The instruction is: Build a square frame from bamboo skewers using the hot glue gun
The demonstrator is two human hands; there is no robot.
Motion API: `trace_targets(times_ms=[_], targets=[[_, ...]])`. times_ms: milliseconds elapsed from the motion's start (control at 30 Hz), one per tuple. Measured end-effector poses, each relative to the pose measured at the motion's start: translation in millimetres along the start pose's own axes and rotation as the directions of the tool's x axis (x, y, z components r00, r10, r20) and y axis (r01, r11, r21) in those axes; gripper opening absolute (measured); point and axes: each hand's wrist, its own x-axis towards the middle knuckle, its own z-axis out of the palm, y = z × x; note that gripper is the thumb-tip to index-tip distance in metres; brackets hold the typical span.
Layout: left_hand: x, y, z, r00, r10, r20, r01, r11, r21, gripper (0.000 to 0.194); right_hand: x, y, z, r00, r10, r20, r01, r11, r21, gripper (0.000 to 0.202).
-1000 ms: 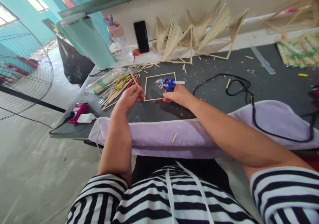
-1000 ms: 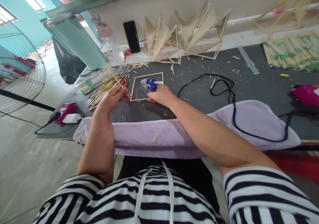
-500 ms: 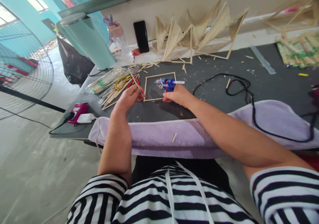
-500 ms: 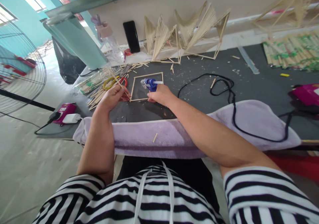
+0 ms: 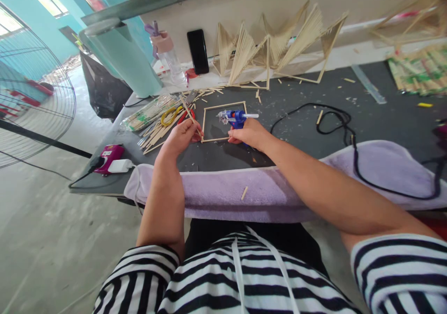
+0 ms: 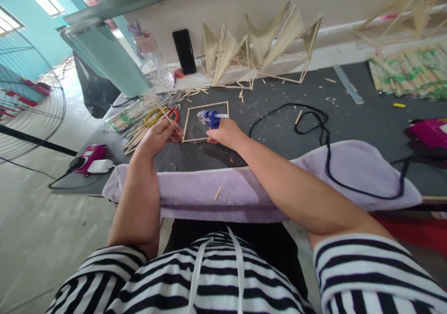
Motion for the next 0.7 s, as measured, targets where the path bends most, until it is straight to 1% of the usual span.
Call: trace_targets(times_ms=[167,433,700], targets=[[1.4,-2.4,-0.7,1.000,-0.001,-0.002,0.001,1.000,0.003,0.020,1.1,1.1,0.8,1.000,0.005,-0.007,-0.005,1.000,0.012,0.015],[-0.5,1.4,0.2,1.000,-0.017,-0.010,0.018,1.000,0.006,0.021,3.8,3.3,1.1,1.000,0.001,0.005,-0.001,1.000,0.023,0.015],[0.3,0.8,-0.1,1.000,-0.018,-0.011,0.018,1.000,0.005,0.020,1.8,1.0,1.5,1.000,0.009,-0.004,-0.008,0.999,0.030,0.015]])
